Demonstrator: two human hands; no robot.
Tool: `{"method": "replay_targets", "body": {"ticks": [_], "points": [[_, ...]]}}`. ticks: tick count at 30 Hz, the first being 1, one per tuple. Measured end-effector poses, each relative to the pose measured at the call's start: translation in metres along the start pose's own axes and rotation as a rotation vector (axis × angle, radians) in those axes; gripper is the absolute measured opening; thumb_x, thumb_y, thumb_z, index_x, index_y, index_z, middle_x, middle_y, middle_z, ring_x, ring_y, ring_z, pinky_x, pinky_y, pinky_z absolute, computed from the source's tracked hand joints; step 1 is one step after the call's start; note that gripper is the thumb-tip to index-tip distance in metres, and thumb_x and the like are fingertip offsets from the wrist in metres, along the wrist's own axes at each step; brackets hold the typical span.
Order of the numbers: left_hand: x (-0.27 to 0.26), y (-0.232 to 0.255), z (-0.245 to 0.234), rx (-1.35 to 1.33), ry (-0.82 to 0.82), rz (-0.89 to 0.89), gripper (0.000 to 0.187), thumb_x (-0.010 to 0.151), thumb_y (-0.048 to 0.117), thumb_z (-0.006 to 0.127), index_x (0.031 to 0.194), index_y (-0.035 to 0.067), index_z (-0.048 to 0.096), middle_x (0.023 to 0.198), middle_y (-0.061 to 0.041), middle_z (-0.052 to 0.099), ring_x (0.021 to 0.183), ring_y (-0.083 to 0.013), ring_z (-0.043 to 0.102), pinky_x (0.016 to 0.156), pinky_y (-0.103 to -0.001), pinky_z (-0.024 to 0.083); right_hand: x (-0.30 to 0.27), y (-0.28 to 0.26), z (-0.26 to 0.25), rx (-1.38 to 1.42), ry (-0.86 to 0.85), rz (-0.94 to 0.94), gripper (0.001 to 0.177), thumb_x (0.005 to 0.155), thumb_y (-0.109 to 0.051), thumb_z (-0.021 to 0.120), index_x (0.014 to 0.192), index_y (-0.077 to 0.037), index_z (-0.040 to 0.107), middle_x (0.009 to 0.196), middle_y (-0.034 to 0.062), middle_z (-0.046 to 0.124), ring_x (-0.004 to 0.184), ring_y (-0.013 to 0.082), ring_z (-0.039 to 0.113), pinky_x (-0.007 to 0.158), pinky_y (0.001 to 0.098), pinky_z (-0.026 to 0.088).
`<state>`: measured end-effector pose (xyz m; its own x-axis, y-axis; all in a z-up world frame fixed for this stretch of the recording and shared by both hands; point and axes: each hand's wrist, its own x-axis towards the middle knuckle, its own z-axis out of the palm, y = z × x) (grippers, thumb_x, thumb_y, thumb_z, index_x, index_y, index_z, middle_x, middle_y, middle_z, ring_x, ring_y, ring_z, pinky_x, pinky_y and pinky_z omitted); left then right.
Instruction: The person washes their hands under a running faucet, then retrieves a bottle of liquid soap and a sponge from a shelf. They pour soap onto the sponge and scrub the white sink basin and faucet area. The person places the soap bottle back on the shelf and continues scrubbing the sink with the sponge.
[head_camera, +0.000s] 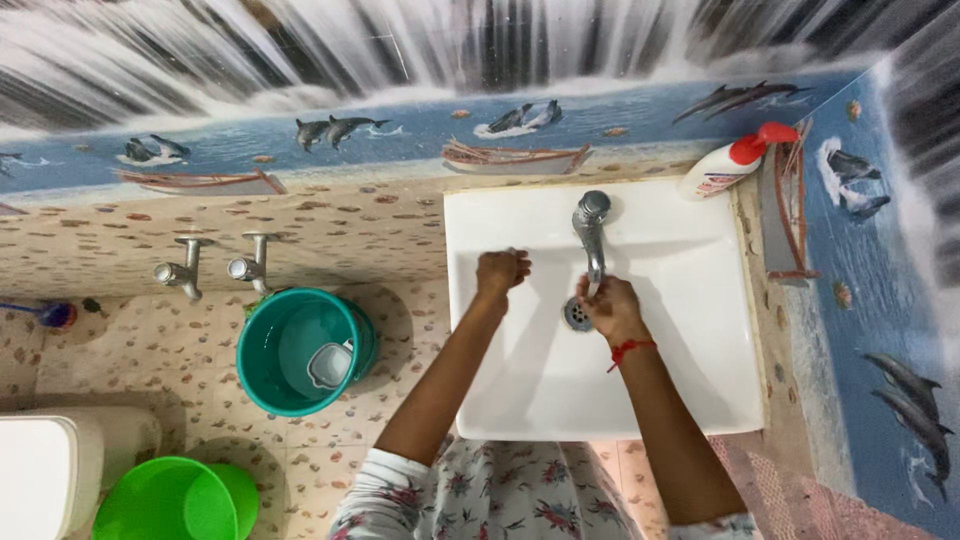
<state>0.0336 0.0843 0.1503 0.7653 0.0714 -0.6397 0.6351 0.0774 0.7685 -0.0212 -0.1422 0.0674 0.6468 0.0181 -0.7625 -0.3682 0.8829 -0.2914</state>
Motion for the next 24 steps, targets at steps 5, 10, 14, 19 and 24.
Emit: {"method": "replay_targets", "body": {"ticks": [5,10,14,19,24], "points": [[0.031,-0.085,0.045,-0.065,-0.055,0.169,0.023,0.090,0.012,0.064,0.102,-0.001,0.078,0.089,-0.014,0.076,0.077,-0.0201,0.067,0.067,-0.034,0.052,0.022,0.036,0.005,-0.155,-0.014,-0.123,0.023,0.102,-0.025,0.060,0.083,-0.011,0.059,0.074,0.0054,0.058,0.066,0.0199,0.055,0.058,0.0317,0.044],[0.027,-0.116,0.085,0.109,0.113,0.074,0.037,0.099,0.024,0.059,0.099,-0.008,0.076,0.089,-0.013,0.075,0.078,-0.0210,0.070,0.069,-0.033,0.054,0.033,0.050,0.010,-1.157,0.375,-0.786,0.028,0.089,-0.035,0.076,0.074,-0.016,0.061,0.072,0.0042,0.068,0.063,0.0134,0.061,0.059,0.0250,0.048],[0.017,-0.111,0.090,-0.110,0.069,-0.083,0.034,0.101,0.024,0.051,0.097,0.000,0.074,0.084,-0.009,0.076,0.070,-0.0180,0.072,0.066,-0.031,0.060,0.043,0.022,0.005,-0.626,0.174,-0.359,0.029,0.100,-0.027,0.056,0.078,-0.008,0.058,0.067,0.0062,0.056,0.053,0.0155,0.050,0.046,0.0318,0.040],[0.043,-0.128,0.092,-0.369,-0.267,-0.209,0.034,0.108,0.021,0.049,0.087,0.001,0.067,0.068,-0.007,0.070,0.051,-0.0175,0.060,0.049,-0.032,0.047,0.006,0.014,-0.007,-0.059,0.081,0.121,0.027,0.105,-0.013,0.035,0.082,-0.008,0.049,0.066,0.0041,0.052,0.052,0.0146,0.044,0.048,0.0292,0.044],[0.061,-0.151,0.132,-0.264,-0.392,-0.271,0.026,0.101,0.027,0.058,0.094,0.004,0.069,0.072,-0.004,0.067,0.056,-0.0151,0.057,0.048,-0.032,0.044,-0.117,0.011,0.053,-0.336,0.084,-0.063,0.023,0.106,-0.011,0.041,0.095,-0.003,0.060,0.082,0.0077,0.063,0.074,0.0189,0.063,0.070,0.0307,0.057]]}}
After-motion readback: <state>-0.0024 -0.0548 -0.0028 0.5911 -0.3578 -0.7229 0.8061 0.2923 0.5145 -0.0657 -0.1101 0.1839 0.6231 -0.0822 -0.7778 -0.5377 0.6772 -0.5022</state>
